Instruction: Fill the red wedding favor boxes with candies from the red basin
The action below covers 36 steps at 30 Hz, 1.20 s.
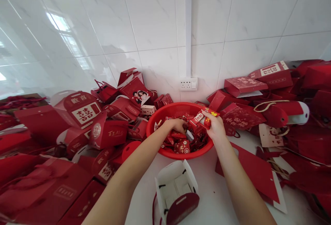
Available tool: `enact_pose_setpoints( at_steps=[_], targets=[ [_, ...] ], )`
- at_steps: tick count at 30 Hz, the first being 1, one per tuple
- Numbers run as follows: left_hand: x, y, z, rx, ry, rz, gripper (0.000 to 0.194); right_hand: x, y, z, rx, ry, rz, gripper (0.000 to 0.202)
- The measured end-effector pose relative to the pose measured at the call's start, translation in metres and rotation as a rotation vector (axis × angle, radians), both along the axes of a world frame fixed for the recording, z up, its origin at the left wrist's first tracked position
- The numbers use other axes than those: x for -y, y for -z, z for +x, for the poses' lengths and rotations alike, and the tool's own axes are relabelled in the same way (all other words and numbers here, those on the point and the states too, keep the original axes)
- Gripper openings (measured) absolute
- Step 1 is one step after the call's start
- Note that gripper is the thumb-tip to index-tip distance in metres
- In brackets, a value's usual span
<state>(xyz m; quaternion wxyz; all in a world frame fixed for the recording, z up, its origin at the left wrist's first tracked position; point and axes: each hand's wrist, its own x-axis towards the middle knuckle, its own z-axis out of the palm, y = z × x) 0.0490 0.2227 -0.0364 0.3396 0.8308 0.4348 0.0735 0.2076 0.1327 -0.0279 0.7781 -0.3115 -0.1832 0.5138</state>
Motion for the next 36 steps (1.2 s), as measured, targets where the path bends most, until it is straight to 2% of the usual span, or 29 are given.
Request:
enact_pose_setpoints(
  at_steps=[2,5,10,17,22,29,36],
  targets=[
    [0.0,0.003,0.002,-0.086,0.028,0.004,0.037,0.0,0.001,0.0,0.009,-0.007,0.002,0.029],
    [0.002,0.006,0.005,-0.177,0.054,0.031,0.029,0.0,0.001,0.0,0.019,-0.014,0.004,0.028],
    [0.001,0.003,0.002,-0.161,0.053,0.062,0.017,0.001,0.0,0.0,0.025,-0.01,0.007,0.027],
    [-0.013,-0.005,-0.017,0.146,-0.119,0.077,0.011,0.001,0.0,0.001,0.029,-0.012,0.013,0.028],
    [-0.02,-0.006,-0.024,0.404,-0.24,0.017,0.017,0.002,0.0,0.001,0.04,-0.015,0.022,0.027],
    [-0.013,-0.015,-0.022,0.649,-0.286,-0.159,0.03,0.002,0.001,0.0,0.063,-0.025,0.03,0.028],
    [-0.004,-0.025,-0.021,0.749,-0.297,-0.354,0.037,0.002,0.002,0.001,0.083,-0.034,0.034,0.028]
  ],
)
